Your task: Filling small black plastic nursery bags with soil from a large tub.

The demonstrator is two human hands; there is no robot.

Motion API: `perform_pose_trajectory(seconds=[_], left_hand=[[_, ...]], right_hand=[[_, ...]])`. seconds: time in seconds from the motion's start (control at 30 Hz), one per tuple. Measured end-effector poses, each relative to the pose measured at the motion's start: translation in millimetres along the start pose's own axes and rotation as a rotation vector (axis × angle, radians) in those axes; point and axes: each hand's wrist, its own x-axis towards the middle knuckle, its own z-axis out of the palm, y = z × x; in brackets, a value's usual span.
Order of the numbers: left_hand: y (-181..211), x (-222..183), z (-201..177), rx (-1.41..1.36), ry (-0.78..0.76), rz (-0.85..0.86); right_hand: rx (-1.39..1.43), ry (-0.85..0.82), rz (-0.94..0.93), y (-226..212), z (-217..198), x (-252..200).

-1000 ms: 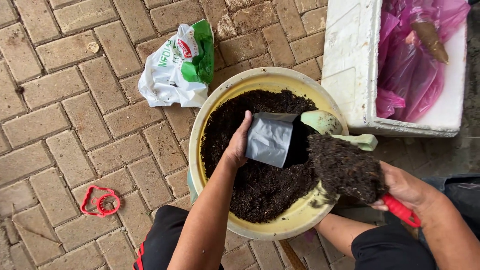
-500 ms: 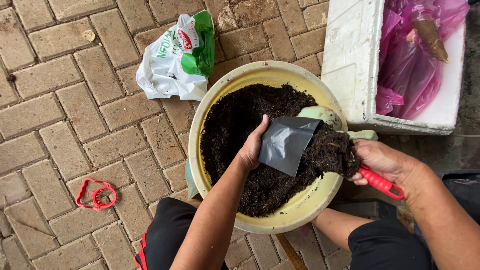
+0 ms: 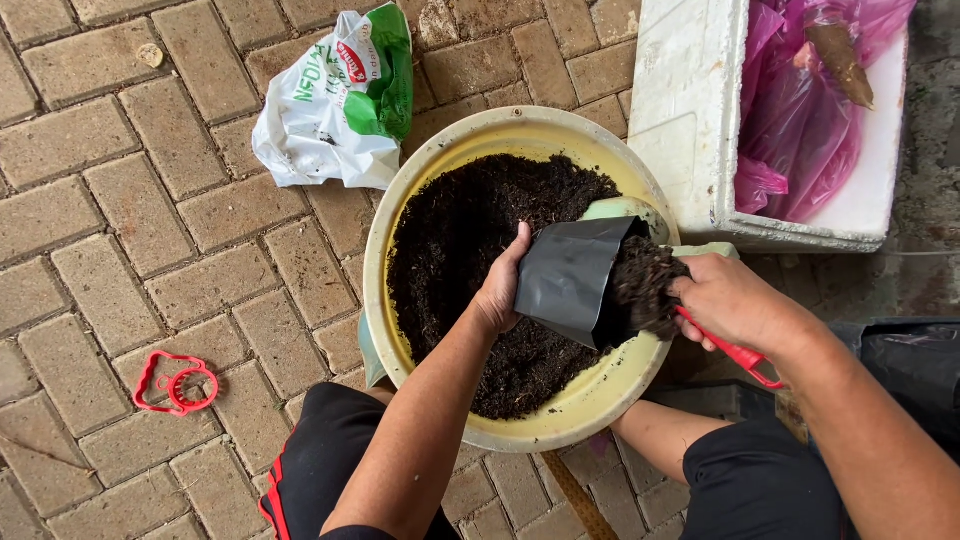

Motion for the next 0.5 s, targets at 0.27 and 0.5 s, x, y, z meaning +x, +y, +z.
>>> perform_pose_trajectory(seconds=[0.27,0.5], left_hand=[[3.3,-3.9,10.6,-0.128,0.026,-0.031],[-5.6,4.6,4.7,-0.166,0.039,-0.058]], right_hand=[[-0.413,0.421,-0.245,-21.4,26.6,-53.1],[-0.464,0.569,-0.277,4.2,41.1,-82.3]])
